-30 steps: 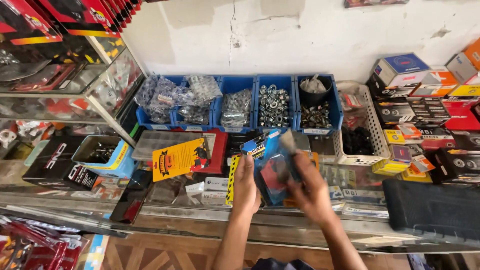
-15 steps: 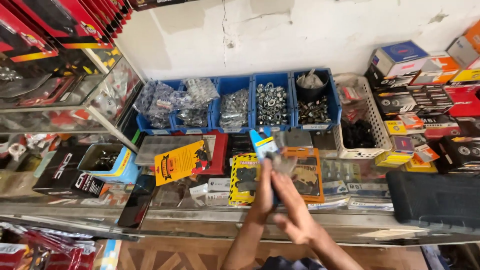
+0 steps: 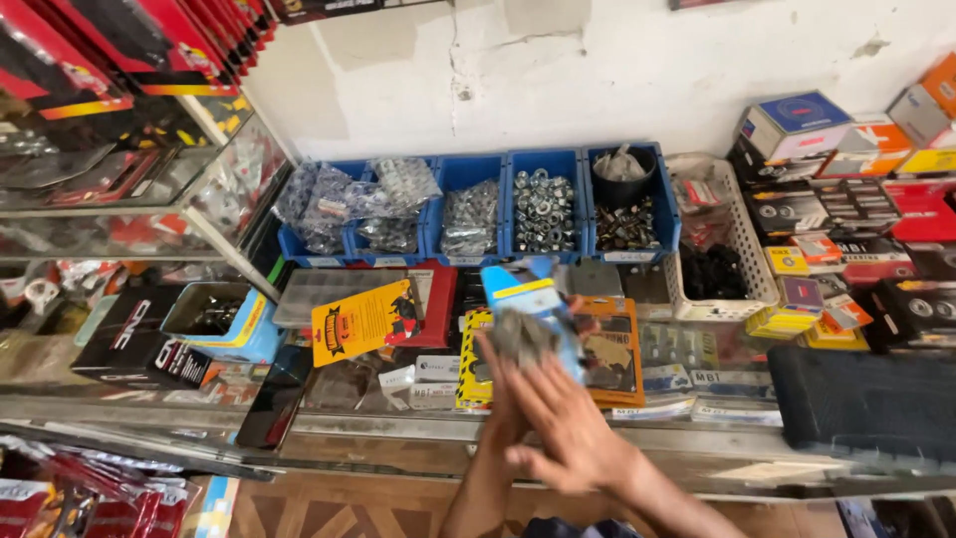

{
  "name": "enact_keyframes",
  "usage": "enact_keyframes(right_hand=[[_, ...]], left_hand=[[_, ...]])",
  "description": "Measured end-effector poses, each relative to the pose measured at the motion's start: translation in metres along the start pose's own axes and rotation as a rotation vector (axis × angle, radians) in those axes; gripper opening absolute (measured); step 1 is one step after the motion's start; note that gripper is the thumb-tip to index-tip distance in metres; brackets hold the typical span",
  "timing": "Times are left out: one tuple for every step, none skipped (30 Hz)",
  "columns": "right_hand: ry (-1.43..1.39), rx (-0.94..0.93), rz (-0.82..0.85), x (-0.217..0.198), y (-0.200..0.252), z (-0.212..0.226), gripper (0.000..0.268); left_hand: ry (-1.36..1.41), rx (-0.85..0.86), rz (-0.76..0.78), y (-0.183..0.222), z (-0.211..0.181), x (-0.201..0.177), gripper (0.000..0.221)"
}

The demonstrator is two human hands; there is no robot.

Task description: Organize and sort packaged motorcycle spare parts on a glass counter and display shelf.

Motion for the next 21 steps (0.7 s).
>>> enact_keyframes(right_hand=[[0.000,-0.012,0.006,-0.003,0.005,0.001,0.084],[-0.006,0.033,-0.003,-0.007,0.009,0.001,0.082],[-0.017,0.081,-0.007,-0.009,0.017,0.002,0.081],[-0.020,0.071,0.003,-0.011,0.013,-0.008,0.081],[0.068,0.112,-0.049,-0.014,0.012,-0.017,0.086],[0.156,0.152,-0.101,-0.018,0.011,-0.026,0.091],[0.153,0.161,-0.102,-0.027,0.004,-0.026,0.091],[0.099,0.198,-0.124,-0.037,-0.003,-0.027,0.088],[0.051,0.224,-0.151,-0.049,-0.013,-0.030,0.086],[0.053,0.224,-0.157,-0.049,-0.017,-0.023,0.086],[-0.038,0.121,-0.166,-0.049,-0.022,-0.014,0.084],[-0.128,0.017,-0.174,-0.049,-0.028,-0.004,0.083],[-0.129,0.013,-0.171,-0.043,-0.018,-0.001,0.083],[-0.103,0.034,-0.126,-0.035,-0.007,0.002,0.079],[-0.072,0.049,-0.078,-0.030,0.001,0.002,0.077],[-0.066,0.037,-0.072,-0.033,0.004,0.001,0.077],[-0.095,0.078,-0.143,-0.037,0.007,0.000,0.063],[-0.124,0.120,-0.212,-0.040,0.011,-0.002,0.058],[-0.129,0.117,-0.202,-0.047,0.012,-0.004,0.058],[-0.294,0.191,-0.240,-0.054,0.013,-0.009,0.048],[-0.456,0.265,-0.276,-0.063,0.013,-0.014,0.044]], left_hand=[[-0.004,0.012,-0.002,0.000,-0.002,-0.006,0.115],[0.037,0.035,-0.162,0.000,-0.005,-0.016,0.103],[0.082,0.056,-0.328,0.004,-0.006,-0.024,0.091],[0.083,0.068,-0.336,0.007,0.001,-0.033,0.091],[0.039,-0.046,-0.425,0.012,0.012,-0.043,0.091],[-0.005,-0.161,-0.513,0.016,0.023,-0.052,0.093],[-0.004,-0.171,-0.516,0.020,0.038,-0.055,0.093],[0.015,-0.156,-0.453,0.023,0.053,-0.056,0.083],[0.030,-0.132,-0.382,0.021,0.066,-0.059,0.073],[0.027,-0.133,-0.377,0.016,0.065,-0.054,0.073],[0.064,-0.065,-0.262,0.010,0.062,-0.046,0.070],[0.100,0.002,-0.147,0.004,0.059,-0.039,0.067],[0.099,0.007,-0.148,-0.003,0.036,-0.022,0.067],[-0.015,0.054,-0.145,-0.009,0.011,-0.005,0.073],[-0.127,0.108,-0.139,-0.019,-0.014,0.013,0.080],[-0.128,0.122,-0.137,-0.023,-0.013,0.004,0.080],[-0.166,0.097,-0.234,-0.024,-0.012,-0.007,0.082],[-0.203,0.072,-0.332,-0.025,-0.011,-0.018,0.084],[-0.201,0.078,-0.343,-0.028,-0.016,-0.013,0.084],[-0.376,0.057,-0.422,-0.030,-0.021,-0.010,0.079],[-0.550,0.036,-0.499,-0.034,-0.027,-0.006,0.087]])
Point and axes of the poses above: each hand's wrist, its own y-axis away from the middle knuckle, its own x-axis out of the palm, z = x × y, the point moved 2 cm from there along -y, towards the middle knuckle, and after that the axes turned 13 degrees about -y, right-handed, at the moved point
